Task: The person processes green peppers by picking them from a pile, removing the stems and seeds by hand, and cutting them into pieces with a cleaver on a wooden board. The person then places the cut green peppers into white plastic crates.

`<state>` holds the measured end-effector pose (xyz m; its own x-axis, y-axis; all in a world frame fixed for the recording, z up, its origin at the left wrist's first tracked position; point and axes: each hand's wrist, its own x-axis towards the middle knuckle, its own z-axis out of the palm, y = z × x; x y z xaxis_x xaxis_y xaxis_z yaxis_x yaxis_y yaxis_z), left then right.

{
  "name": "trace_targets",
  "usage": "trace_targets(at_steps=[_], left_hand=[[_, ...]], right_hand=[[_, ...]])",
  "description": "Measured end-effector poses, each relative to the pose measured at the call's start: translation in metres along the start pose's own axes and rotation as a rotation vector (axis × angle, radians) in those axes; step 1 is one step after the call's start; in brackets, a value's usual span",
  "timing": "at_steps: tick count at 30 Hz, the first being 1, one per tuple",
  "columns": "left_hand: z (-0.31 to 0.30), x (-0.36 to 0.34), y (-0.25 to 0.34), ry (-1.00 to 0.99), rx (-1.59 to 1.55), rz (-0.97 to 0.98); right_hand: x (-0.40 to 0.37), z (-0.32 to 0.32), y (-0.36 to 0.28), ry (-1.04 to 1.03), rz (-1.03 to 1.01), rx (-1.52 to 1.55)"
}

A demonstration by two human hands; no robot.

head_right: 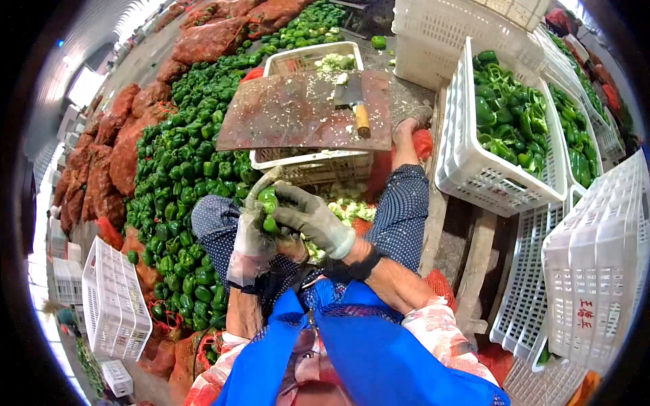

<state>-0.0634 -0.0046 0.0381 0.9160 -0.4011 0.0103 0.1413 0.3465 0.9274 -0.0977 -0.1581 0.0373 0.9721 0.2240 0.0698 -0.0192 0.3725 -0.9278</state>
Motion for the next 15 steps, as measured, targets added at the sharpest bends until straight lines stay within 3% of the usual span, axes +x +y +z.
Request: trace_targets(at_steps=[1,2,4,6,8,10,15], left_hand=[[-0.003,0.0,-0.002,-0.007,0.022,-0.018],[-0.007,-0.001,-0.004,-0.014,0.043,-0.036],[-0.006,-0.003,-0.003,-0.036,0.067,-0.069],[-0.004,-0.004,0.004,-0.058,0.159,-0.116],[0.0,-0.007,0.013,-0.147,0.007,-0.204],[-0.001,-0.004,0.004,-0.085,-0.021,-0.167],[-0.014,-0.004,-0.002,-0.107,0.157,-0.16]], right_hand=[[-0.004,0.001,-0.007,-0.003,0.128,0.099],[-0.005,0.002,-0.003,-0.007,0.06,0.137],[-0.003,-0.003,0.006,-0.023,0.109,0.167],[-0.001,-0.007,0.01,0.009,0.068,0.029],[-0.006,-0.012,0.004,-0.073,0.135,-0.034],[-0.005,-0.007,-0.006,-0.091,0.177,0.116],[0.0,-0.012,-0.001,-0.127,0.265,0.045]])
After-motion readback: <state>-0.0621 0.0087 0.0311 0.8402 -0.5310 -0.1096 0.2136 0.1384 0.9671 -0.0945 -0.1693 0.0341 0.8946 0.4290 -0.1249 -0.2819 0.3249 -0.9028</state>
